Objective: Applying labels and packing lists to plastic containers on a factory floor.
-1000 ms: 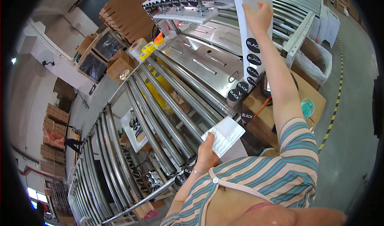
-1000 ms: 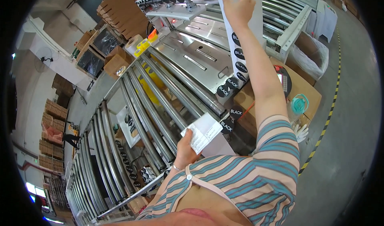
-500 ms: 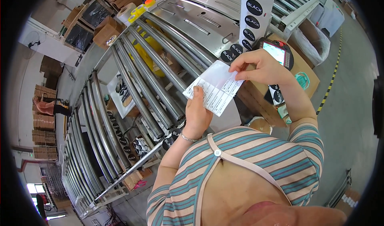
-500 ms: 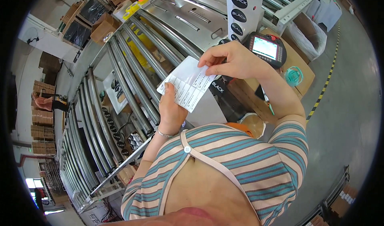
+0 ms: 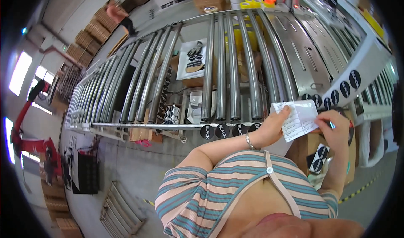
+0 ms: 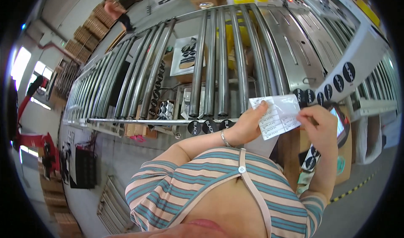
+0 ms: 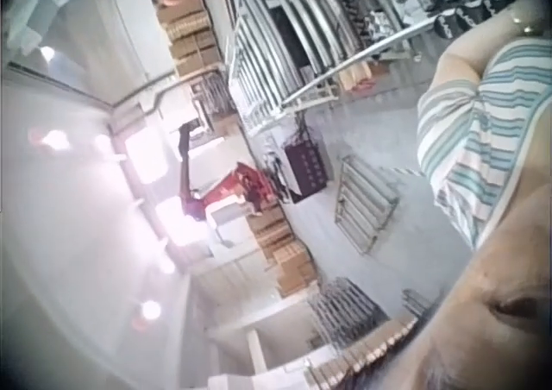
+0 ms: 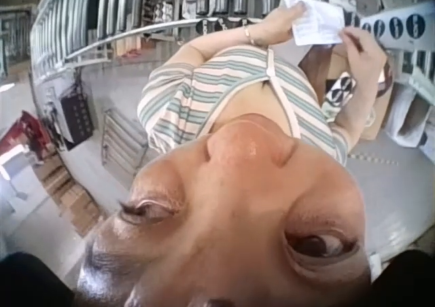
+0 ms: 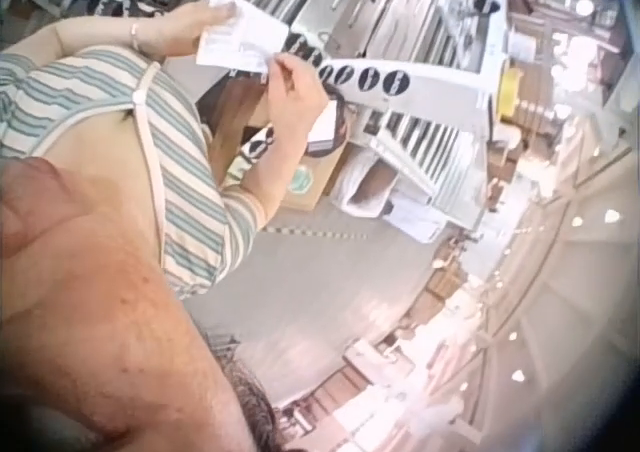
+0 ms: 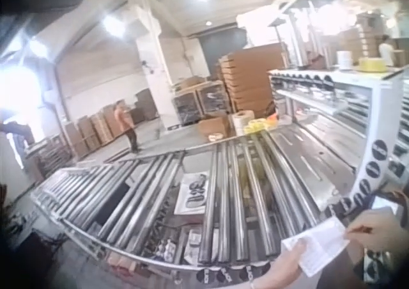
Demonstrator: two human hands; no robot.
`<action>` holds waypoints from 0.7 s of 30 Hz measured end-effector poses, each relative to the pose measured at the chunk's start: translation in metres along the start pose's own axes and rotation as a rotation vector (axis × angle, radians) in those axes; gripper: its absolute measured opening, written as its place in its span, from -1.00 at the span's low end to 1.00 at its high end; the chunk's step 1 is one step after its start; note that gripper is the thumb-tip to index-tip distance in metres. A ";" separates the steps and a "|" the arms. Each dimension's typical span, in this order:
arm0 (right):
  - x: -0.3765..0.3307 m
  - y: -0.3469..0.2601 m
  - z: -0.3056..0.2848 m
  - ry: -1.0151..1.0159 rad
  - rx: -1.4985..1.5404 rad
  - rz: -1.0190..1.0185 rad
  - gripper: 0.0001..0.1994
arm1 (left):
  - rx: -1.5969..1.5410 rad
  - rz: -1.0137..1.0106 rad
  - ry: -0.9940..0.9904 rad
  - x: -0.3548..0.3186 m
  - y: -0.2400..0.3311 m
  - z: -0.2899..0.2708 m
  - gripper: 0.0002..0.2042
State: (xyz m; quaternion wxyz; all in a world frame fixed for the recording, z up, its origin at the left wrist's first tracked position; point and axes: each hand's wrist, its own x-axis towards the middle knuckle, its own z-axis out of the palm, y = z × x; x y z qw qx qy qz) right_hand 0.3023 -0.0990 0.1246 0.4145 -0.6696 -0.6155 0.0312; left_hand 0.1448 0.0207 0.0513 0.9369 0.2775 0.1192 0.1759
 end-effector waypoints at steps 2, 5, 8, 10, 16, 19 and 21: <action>0.002 -0.003 0.006 -0.001 -0.009 -0.080 -0.91 | -0.011 0.014 0.040 -0.004 -0.001 -0.005 -0.66; 0.006 -0.003 0.011 0.046 -0.065 -0.179 -0.90 | -0.068 0.011 0.067 -0.004 0.001 -0.007 -0.65; 0.008 0.007 0.008 0.086 -0.136 -0.239 -0.89 | -0.100 -0.031 0.062 0.007 0.003 -0.003 -0.66; 0.006 0.015 0.006 0.101 -0.183 -0.234 -0.88 | 0.033 0.006 0.044 0.017 -0.004 -0.008 -0.67; 0.016 0.015 -0.007 0.095 -0.145 -0.417 -0.85 | -0.083 0.026 0.175 0.035 -0.006 -0.007 -0.64; 0.031 0.037 -0.035 0.291 -0.027 -0.233 -0.90 | -0.023 -0.031 0.243 0.037 -0.009 -0.007 -0.63; 0.052 0.067 -0.064 0.571 0.034 0.098 -0.91 | 0.023 -0.068 0.221 0.040 -0.013 -0.005 -0.62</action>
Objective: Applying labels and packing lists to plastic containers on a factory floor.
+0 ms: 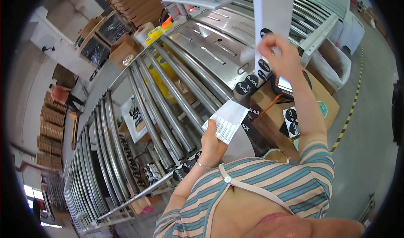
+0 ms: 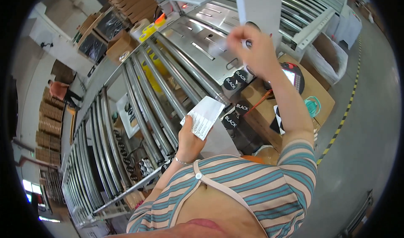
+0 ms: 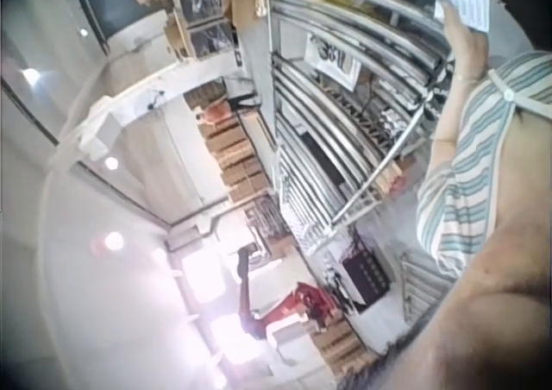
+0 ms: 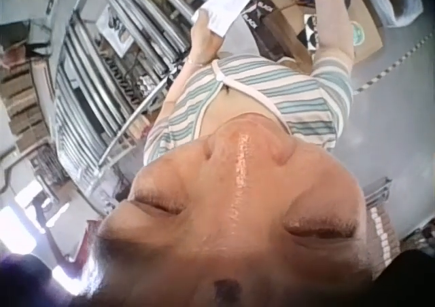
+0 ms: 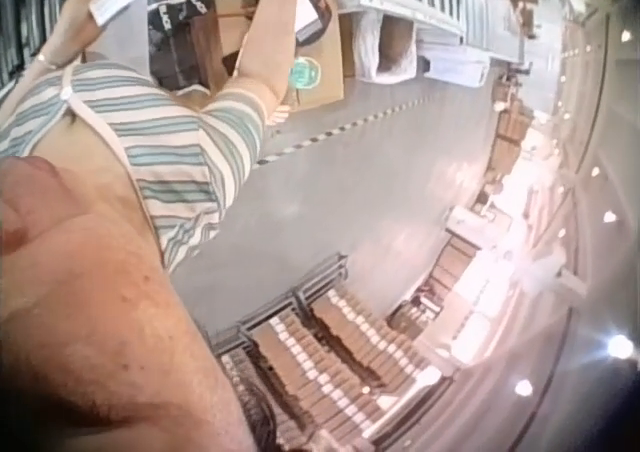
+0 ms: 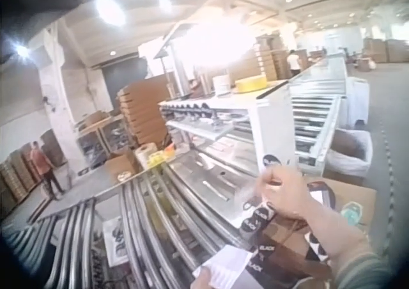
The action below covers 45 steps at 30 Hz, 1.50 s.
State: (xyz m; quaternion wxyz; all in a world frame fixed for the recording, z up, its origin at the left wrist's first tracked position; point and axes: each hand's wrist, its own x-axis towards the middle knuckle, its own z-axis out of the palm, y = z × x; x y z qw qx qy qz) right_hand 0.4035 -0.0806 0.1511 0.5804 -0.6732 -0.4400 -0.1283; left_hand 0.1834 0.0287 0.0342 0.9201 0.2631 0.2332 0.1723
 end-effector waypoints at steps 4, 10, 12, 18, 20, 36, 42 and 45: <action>0.090 0.083 -0.018 0.335 0.080 0.140 -0.87 | 0.032 -0.044 0.014 -0.001 -0.005 0.004 -0.63; 0.140 0.123 -0.018 0.389 0.443 0.160 -0.79 | 0.044 -0.061 0.035 0.002 0.002 -0.007 -0.63; 0.146 0.127 -0.017 0.390 0.424 0.147 -0.78 | 0.049 -0.078 0.042 0.004 0.003 -0.009 -0.63; 0.160 0.136 -0.019 0.503 0.033 0.078 -0.74 | 0.043 -0.104 0.070 0.011 0.002 -0.008 -0.63; 0.162 0.132 -0.018 0.518 -0.032 0.080 -0.72 | 0.048 -0.105 0.062 0.013 0.001 -0.008 -0.63; 0.162 0.132 -0.008 0.742 -0.195 -0.029 -0.62 | 0.074 -0.143 0.074 0.021 0.000 -0.005 -0.65; 0.162 0.131 -0.003 0.757 -0.236 0.008 -0.61 | 0.080 -0.149 0.079 0.023 0.000 -0.006 -0.65; 0.164 0.136 -0.004 0.770 -0.227 0.018 -0.60 | 0.067 -0.155 0.090 0.022 0.001 -0.004 -0.65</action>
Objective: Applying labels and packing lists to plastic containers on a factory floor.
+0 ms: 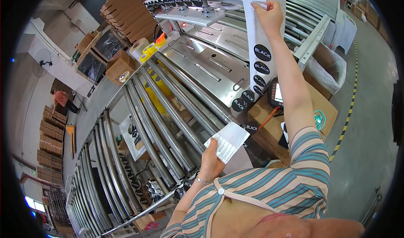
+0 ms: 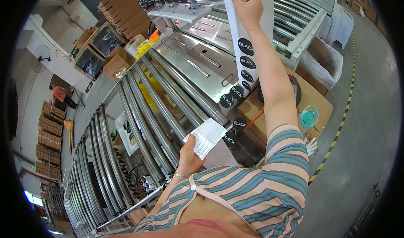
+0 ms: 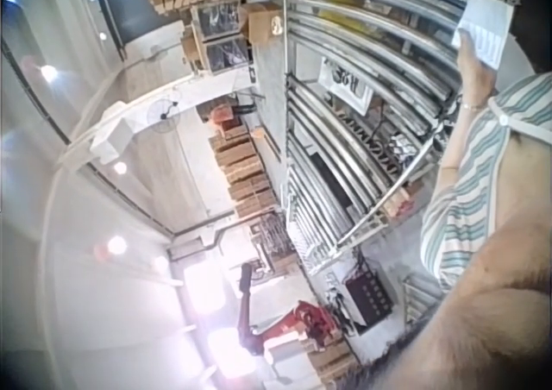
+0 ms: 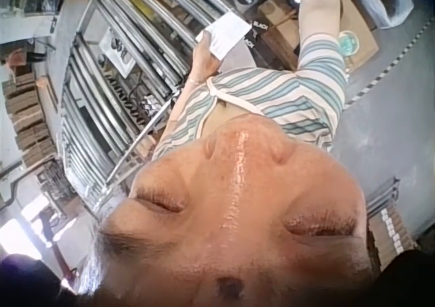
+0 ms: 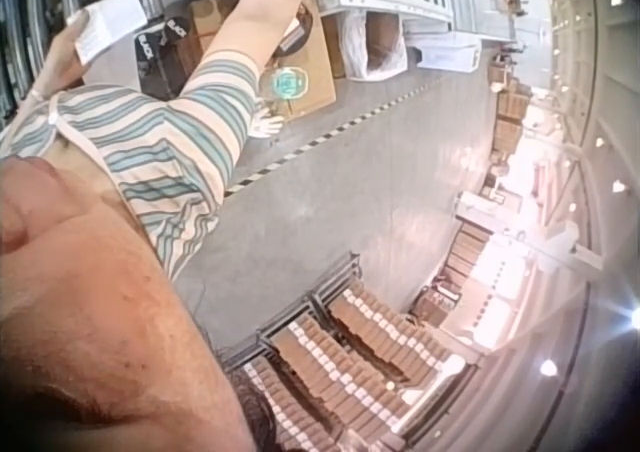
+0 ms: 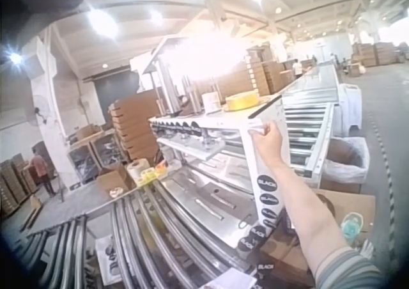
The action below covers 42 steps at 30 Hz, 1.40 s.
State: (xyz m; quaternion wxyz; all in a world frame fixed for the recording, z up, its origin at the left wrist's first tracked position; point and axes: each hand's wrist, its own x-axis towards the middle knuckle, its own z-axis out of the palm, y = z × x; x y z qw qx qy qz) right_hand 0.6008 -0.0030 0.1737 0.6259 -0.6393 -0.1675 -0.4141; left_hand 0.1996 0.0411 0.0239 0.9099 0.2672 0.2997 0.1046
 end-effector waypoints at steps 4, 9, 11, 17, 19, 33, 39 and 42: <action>0.002 0.000 0.005 0.029 -0.057 -0.028 -0.59 | -0.007 0.004 -0.015 0.000 0.001 -0.003 -0.65; -0.003 0.004 0.012 0.062 -0.110 -0.041 -0.49 | 0.015 -0.002 -0.006 -0.001 0.002 -0.002 -0.65; -0.009 0.010 0.011 0.025 -0.099 -0.037 -0.44 | 0.013 -0.006 -0.012 -0.002 0.001 -0.002 -0.65; -0.012 0.008 0.003 -0.067 0.051 0.084 -0.34 | 0.004 -0.022 -0.024 -0.004 0.002 -0.003 -0.65; -0.013 0.005 0.000 -0.078 0.108 0.094 -0.35 | 0.007 -0.020 -0.021 -0.005 0.003 -0.003 -0.65; -0.011 0.007 0.001 -0.043 0.263 0.036 -0.52 | 0.011 -0.030 -0.034 -0.005 0.001 -0.001 -0.66; -0.012 0.004 0.001 -0.040 0.213 0.004 -0.46 | -0.004 -0.040 -0.002 -0.004 0.000 0.000 -0.67; -0.013 -0.001 0.002 -0.030 0.199 -0.015 -0.45 | -0.023 -0.041 -0.007 -0.003 0.000 -0.002 -0.68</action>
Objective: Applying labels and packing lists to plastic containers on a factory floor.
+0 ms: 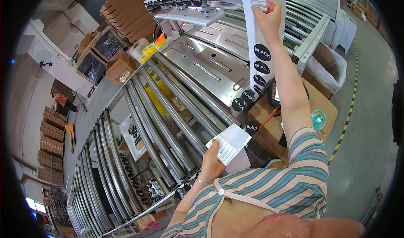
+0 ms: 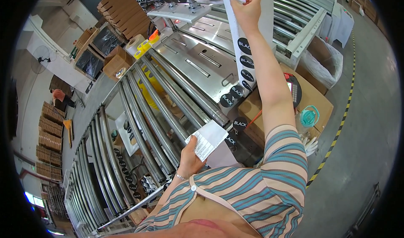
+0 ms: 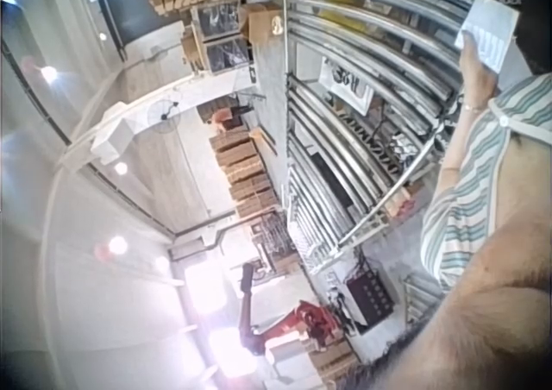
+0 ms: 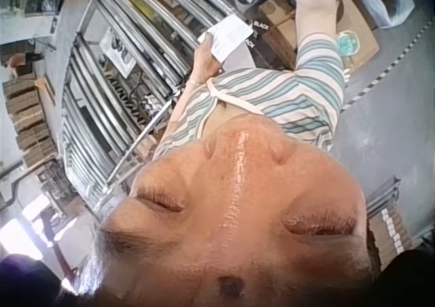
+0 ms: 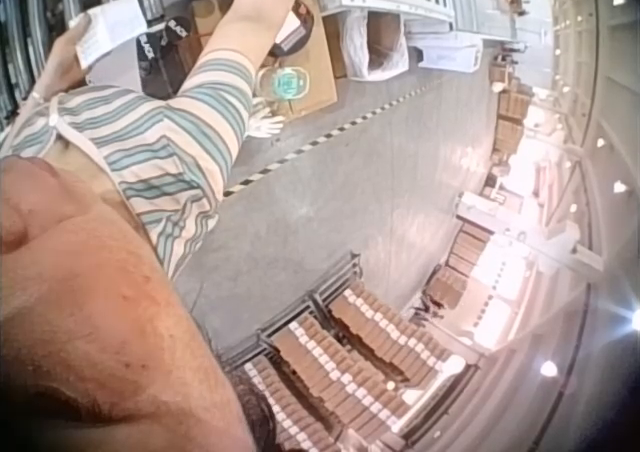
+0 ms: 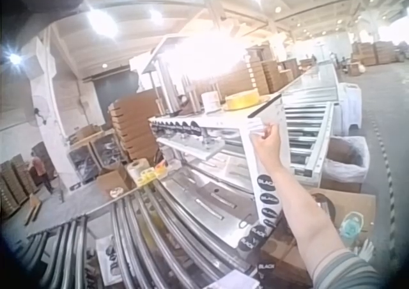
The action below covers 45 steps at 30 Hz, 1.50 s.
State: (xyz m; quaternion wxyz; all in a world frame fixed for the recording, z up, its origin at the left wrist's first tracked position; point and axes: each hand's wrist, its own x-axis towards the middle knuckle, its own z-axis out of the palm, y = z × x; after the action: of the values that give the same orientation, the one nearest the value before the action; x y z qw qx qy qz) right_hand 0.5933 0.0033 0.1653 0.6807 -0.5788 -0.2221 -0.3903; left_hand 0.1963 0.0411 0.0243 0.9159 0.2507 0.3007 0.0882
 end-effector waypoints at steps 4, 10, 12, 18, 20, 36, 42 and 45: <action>0.002 0.005 0.002 0.008 -0.052 -0.028 -0.44 | 0.006 0.009 0.007 0.000 0.001 0.001 -0.68; 0.004 0.014 0.010 0.006 -0.181 0.032 -0.39 | 0.011 0.028 -0.026 -0.001 0.001 0.000 -0.65; 0.002 0.013 0.012 0.109 -0.312 -0.027 -0.37 | 0.027 0.029 -0.018 -0.004 0.002 0.002 -0.64; -0.064 -0.041 -0.044 -0.197 -0.226 0.112 -0.62 | 0.101 0.070 -0.064 -0.019 0.006 0.006 -0.65; -0.108 -0.083 -0.072 -0.860 -0.097 0.311 -0.83 | 0.101 0.093 -0.073 -0.021 0.009 0.003 -0.66; -0.044 -0.025 -0.067 -0.287 -0.296 0.085 -0.60 | 0.268 0.024 -0.182 -0.044 -0.005 0.012 -0.65; 0.004 0.022 -0.021 -0.093 -0.422 -0.082 -0.59 | 0.226 0.032 -0.085 -0.051 -0.002 0.006 -0.69; 0.008 0.022 -0.015 -0.188 -0.339 0.004 -0.66 | 0.179 0.029 -0.058 -0.048 -0.001 0.007 -0.69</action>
State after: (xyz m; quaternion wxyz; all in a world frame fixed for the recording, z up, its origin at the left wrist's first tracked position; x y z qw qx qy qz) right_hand 0.6135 -0.0125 0.1542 0.5506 -0.7195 -0.2144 -0.3649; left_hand 0.1619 0.0231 0.0528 0.8968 0.3384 0.2768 0.0671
